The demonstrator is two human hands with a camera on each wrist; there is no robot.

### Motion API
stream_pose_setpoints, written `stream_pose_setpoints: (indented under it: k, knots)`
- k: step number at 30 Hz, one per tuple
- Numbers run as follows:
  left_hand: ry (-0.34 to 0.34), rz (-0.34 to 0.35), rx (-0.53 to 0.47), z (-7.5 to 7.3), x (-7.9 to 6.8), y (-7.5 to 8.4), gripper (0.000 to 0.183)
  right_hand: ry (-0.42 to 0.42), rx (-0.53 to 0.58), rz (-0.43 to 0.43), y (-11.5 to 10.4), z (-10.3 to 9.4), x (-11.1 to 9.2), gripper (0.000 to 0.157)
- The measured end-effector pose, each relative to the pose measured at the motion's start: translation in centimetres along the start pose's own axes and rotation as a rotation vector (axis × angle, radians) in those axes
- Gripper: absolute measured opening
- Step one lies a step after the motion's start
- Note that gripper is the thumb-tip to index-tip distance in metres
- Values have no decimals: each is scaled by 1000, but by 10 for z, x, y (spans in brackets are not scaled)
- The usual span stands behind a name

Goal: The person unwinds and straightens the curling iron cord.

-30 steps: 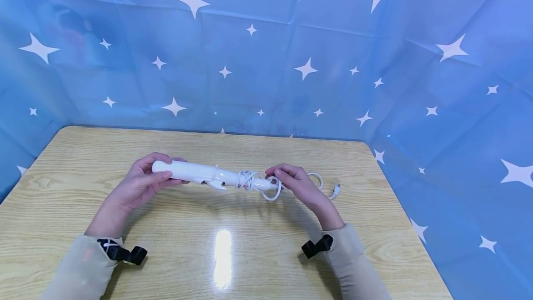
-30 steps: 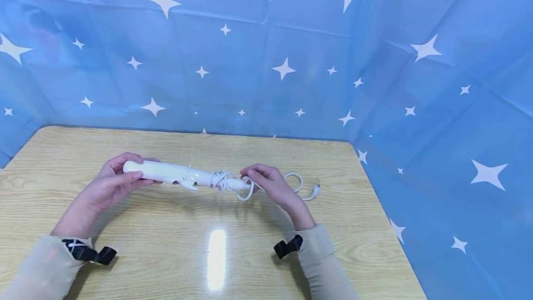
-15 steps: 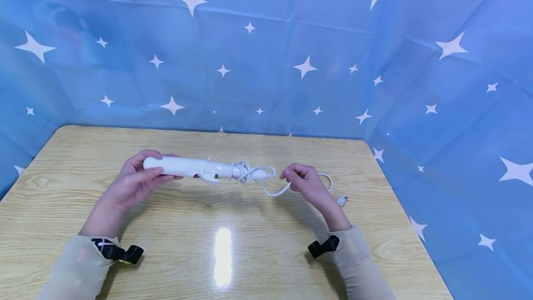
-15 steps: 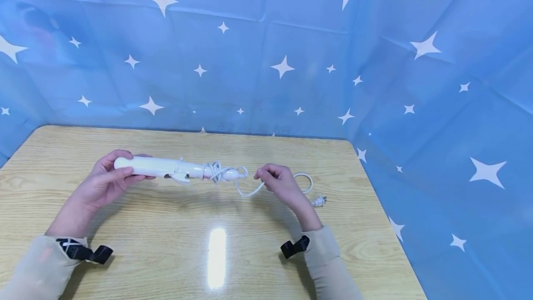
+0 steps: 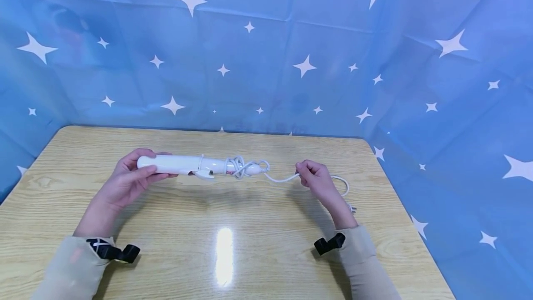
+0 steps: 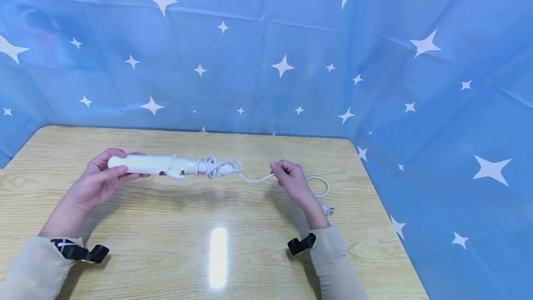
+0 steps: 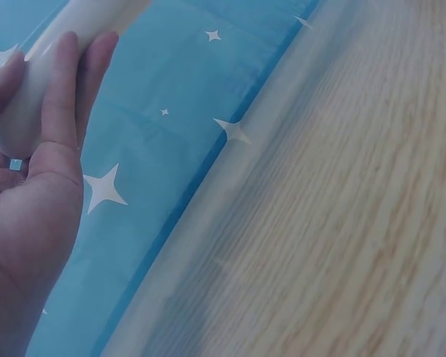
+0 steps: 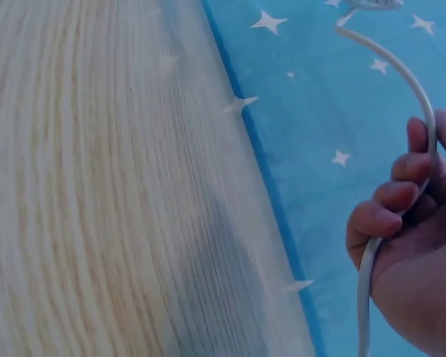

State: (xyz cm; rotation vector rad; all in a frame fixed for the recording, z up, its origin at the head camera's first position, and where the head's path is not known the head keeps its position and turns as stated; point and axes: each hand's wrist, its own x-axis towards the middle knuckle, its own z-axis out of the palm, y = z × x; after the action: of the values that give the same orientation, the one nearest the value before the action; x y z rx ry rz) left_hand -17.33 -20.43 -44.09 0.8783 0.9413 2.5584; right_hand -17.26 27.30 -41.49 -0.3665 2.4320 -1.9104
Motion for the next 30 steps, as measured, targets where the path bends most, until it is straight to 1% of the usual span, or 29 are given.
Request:
stream_pose_setpoints:
  k: [2,6,10,13,18,24,30]
  knots:
    - [-4,-5,7,0,1,-1,49,-9,-14,-4,0,1,0,31]
    - [-12,-22,30,0,2,-3,47,-35,-105,-25,-2,8,1,34]
    - [-17,-30,46,1,3,-5,46,-59,-195,-62,-10,16,1,35]
    - [-18,-38,54,1,3,-5,46,-101,-253,-85,-17,22,0,37]
    - [-20,-51,90,1,2,-7,49,-190,-316,-108,-28,29,-3,41]
    - [-37,-53,98,0,2,-8,49,-259,-317,-130,-31,34,-3,42]
    - [-3,-75,104,1,1,-9,47,-301,-278,-119,-33,39,-3,38]
